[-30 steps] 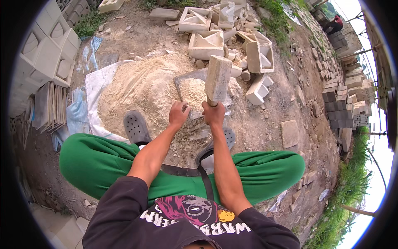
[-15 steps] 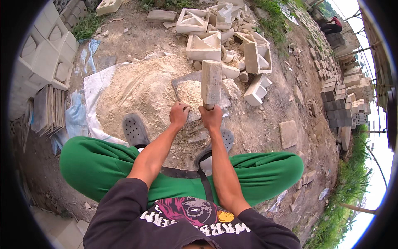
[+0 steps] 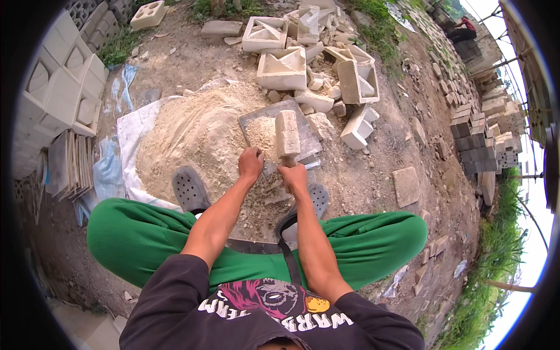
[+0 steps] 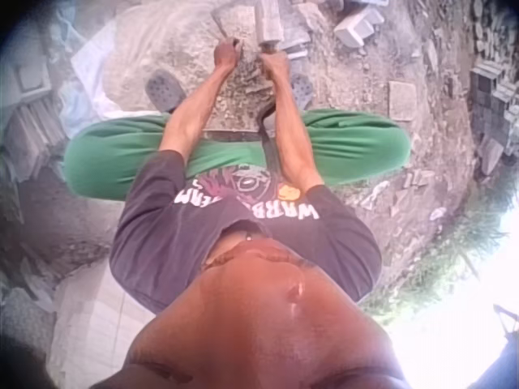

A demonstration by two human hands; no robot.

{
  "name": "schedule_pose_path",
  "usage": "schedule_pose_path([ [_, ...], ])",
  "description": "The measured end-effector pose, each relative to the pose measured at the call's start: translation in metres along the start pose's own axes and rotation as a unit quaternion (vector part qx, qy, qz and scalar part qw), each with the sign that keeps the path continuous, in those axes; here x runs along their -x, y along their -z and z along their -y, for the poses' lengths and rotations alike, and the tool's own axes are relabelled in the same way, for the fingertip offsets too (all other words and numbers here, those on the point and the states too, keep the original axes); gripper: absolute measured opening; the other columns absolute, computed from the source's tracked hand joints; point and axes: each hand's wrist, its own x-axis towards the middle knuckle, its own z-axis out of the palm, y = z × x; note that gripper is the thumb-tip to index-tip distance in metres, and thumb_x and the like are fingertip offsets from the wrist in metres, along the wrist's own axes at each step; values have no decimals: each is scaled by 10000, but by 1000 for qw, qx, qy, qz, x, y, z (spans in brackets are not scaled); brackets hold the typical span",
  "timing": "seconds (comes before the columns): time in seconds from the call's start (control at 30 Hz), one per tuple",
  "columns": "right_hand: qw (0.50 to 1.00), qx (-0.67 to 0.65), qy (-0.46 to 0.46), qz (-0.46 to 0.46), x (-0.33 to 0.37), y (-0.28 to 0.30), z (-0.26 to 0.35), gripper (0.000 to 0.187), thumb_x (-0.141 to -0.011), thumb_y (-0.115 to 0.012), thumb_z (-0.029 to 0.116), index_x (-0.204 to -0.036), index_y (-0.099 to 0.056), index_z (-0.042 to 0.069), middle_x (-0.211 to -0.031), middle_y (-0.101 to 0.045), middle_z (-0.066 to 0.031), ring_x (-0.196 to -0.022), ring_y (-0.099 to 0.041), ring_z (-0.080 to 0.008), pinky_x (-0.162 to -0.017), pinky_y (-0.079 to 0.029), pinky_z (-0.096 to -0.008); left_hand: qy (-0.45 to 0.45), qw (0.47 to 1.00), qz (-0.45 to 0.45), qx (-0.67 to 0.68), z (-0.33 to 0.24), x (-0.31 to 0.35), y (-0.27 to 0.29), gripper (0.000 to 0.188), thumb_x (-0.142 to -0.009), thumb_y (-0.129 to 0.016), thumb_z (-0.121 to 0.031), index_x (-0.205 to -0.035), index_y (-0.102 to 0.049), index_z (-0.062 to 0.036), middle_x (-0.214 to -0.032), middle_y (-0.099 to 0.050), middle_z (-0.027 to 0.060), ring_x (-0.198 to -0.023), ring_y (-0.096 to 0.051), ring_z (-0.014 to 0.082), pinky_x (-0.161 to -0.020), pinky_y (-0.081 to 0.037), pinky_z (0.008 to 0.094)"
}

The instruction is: The person breaks a concrete block into smaller pieces by hitting it with another concrete block while sitting on the ground.

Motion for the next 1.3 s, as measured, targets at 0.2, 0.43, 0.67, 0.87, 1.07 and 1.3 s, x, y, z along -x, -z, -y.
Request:
schedule_pose_path([
  [0.2,995,-50,1,-85,-7,42,6,318,-684,-742,215,-739,-666,-89,-630,-657,-116,-508,-665,-214,-494,-528,-344,22,999,46,-3,-21,-15,-1,155,-778,-693,-166,-878,-750,-62,-900,-712,197,-834,-690,353,-781,-540,432],
  [0.43,992,-108,-8,-58,10,60,30,342,-678,-735,240,-803,-680,-73,-657,-664,-133,-543,-664,-223,-547,-530,-362,17,994,21,108,-47,-36,6,241,-828,-744,-277,-944,-767,-67,-890,-753,133,-778,-725,256,-752,-553,358],
  [0.67,973,-53,163,-155,24,57,69,401,-703,-742,305,-825,-694,-74,-689,-693,-199,-660,-713,-301,-633,-542,-399,98,991,-67,61,1,-23,12,212,-908,-656,-236,-1037,-711,-78,-967,-722,115,-832,-696,243,-776,-537,369],
  [0.87,973,-49,201,-102,9,-4,18,403,-681,-777,285,-813,-699,-87,-782,-703,-265,-776,-720,-389,-686,-550,-431,-24,995,-55,-77,37,34,8,217,-854,-686,-215,-1051,-677,-126,-1034,-588,116,-1081,-553,326,-904,-475,426],
  [1.07,997,74,3,7,5,-12,9,327,-694,-742,274,-809,-708,-30,-755,-724,-192,-725,-727,-287,-688,-561,-390,-68,996,-18,-63,44,47,20,348,-804,-735,-147,-1140,-669,-87,-1104,-561,137,-1092,-541,336,-926,-473,436],
  [1.3,966,-12,202,-164,10,-1,33,335,-714,-746,302,-792,-703,-22,-650,-682,-182,-556,-678,-290,-599,-530,-405,-34,996,7,-87,41,45,25,347,-806,-727,-136,-1144,-666,-92,-1098,-572,120,-1083,-545,321,-923,-473,428],
])
